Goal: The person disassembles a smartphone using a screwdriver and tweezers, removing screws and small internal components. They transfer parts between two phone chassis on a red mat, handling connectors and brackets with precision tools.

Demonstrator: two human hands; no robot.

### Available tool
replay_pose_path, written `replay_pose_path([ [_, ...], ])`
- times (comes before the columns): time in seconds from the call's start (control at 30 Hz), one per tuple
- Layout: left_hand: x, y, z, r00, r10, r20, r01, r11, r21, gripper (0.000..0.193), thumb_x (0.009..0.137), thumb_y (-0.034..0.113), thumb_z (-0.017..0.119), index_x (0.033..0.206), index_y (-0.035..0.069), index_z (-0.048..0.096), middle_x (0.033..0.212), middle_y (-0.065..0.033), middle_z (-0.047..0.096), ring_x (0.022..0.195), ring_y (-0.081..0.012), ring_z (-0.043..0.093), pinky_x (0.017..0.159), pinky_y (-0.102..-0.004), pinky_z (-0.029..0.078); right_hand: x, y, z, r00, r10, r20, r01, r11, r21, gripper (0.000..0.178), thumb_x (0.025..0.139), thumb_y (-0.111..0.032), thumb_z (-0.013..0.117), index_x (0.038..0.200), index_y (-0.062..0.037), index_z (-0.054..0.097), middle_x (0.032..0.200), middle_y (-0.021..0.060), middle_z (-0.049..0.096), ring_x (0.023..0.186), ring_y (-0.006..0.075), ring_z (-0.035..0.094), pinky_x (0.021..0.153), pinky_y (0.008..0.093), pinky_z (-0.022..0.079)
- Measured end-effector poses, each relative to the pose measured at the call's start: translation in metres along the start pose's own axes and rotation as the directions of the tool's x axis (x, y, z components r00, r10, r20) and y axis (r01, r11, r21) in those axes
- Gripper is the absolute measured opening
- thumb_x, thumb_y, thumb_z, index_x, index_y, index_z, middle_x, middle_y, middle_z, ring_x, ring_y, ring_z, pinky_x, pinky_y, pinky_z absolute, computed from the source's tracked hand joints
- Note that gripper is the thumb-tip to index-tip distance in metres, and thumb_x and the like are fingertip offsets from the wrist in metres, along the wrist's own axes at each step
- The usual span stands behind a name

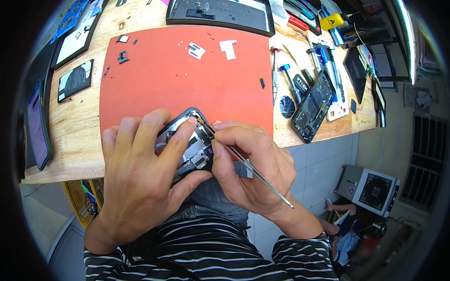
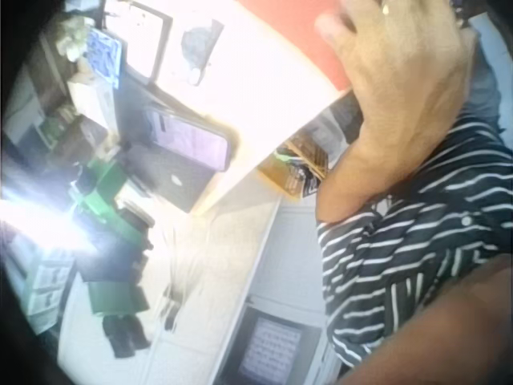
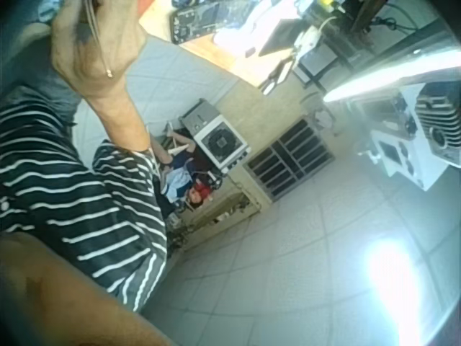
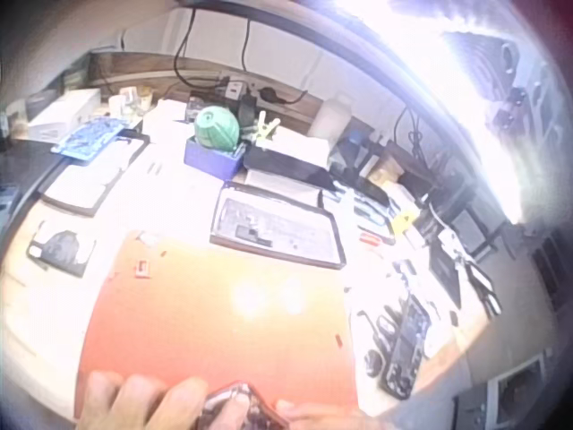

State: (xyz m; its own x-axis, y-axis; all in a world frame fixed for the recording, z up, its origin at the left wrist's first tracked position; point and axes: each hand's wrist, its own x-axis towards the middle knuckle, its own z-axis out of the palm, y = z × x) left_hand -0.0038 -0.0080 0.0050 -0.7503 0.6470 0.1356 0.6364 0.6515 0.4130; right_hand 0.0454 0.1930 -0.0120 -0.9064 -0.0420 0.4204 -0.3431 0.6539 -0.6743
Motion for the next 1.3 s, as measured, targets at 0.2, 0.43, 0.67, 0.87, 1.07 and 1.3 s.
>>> replay_pose_path([
  [0.2, 0.006, -0.003, -0.003, 1.000, 0.022, 0.014, -0.022, 1.000, -0.014, 0.068, 0.075, 0.042, 0.087, 0.131, 0.008, 0.068, 0.120, -0.0137, 0.057, 0.101, -0.0327, 0.054, 0.085, -0.0470, 0.037, 0.001, 0.001, -0.001, 0.998, -0.047, -0.032, 0.047, 0.999, -0.017, 0.025, 0.088, 0.005, 0.079, 0.110, 0.0049, 0.067, 0.103, 0.0209, 0.077, 0.084, 0.0234, 0.079, 0.070, 0.0301, 0.064],
  [0.43, 0.006, -0.006, -0.004, 0.999, 0.036, 0.009, -0.036, 0.999, -0.033, 0.068, 0.075, 0.044, 0.087, 0.130, 0.007, 0.069, 0.120, -0.0122, 0.057, 0.101, -0.0319, 0.054, 0.085, -0.0466, 0.038, 0.001, 0.006, -0.003, 0.995, -0.088, -0.038, 0.088, 0.996, -0.006, 0.025, 0.087, 0.003, 0.080, 0.109, 0.0033, 0.068, 0.101, 0.0206, 0.078, 0.086, 0.0262, 0.079, 0.070, 0.0314, 0.064],
  [0.67, 0.007, -0.006, -0.004, 0.999, 0.042, 0.011, -0.042, 0.999, -0.019, 0.068, 0.077, 0.047, 0.085, 0.130, 0.007, 0.070, 0.117, -0.0112, 0.058, 0.099, -0.0307, 0.055, 0.085, -0.0464, 0.038, 0.000, 0.009, -0.003, 0.997, -0.073, -0.034, 0.072, 0.997, -0.027, 0.025, 0.087, 0.002, 0.081, 0.109, 0.0023, 0.069, 0.101, 0.0198, 0.078, 0.085, 0.0265, 0.080, 0.071, 0.0315, 0.064],
  [0.87, 0.009, -0.006, -0.005, 0.999, 0.035, 0.014, -0.035, 0.999, -0.027, 0.069, 0.077, 0.047, 0.085, 0.131, 0.007, 0.069, 0.115, -0.0105, 0.058, 0.099, -0.0298, 0.055, 0.085, -0.0457, 0.039, 0.002, 0.006, -0.003, 0.998, -0.058, -0.035, 0.058, 0.998, -0.006, 0.024, 0.088, 0.003, 0.080, 0.108, 0.0025, 0.069, 0.100, 0.0196, 0.078, 0.086, 0.0260, 0.080, 0.071, 0.0319, 0.064],
  [1.07, 0.009, -0.006, -0.005, 0.999, 0.039, 0.025, -0.038, 0.999, -0.019, 0.071, 0.076, 0.048, 0.085, 0.133, 0.008, 0.068, 0.115, -0.0103, 0.057, 0.099, -0.0295, 0.054, 0.085, -0.0455, 0.038, 0.002, 0.010, -0.002, 0.996, -0.075, -0.038, 0.074, 0.997, -0.020, 0.021, 0.088, 0.004, 0.079, 0.106, 0.0030, 0.069, 0.099, 0.0192, 0.079, 0.085, 0.0259, 0.081, 0.071, 0.0314, 0.064],
  [1.3, 0.011, -0.006, -0.007, 0.999, 0.037, 0.035, -0.036, 0.999, -0.027, 0.071, 0.077, 0.049, 0.084, 0.133, 0.008, 0.069, 0.114, -0.0100, 0.057, 0.098, -0.0291, 0.054, 0.084, -0.0452, 0.038, 0.002, 0.005, -0.003, 1.000, 0.018, -0.018, -0.018, 1.000, 0.019, 0.021, 0.087, 0.005, 0.079, 0.107, 0.0033, 0.069, 0.099, 0.0186, 0.078, 0.085, 0.0255, 0.081, 0.072, 0.0309, 0.064],
])
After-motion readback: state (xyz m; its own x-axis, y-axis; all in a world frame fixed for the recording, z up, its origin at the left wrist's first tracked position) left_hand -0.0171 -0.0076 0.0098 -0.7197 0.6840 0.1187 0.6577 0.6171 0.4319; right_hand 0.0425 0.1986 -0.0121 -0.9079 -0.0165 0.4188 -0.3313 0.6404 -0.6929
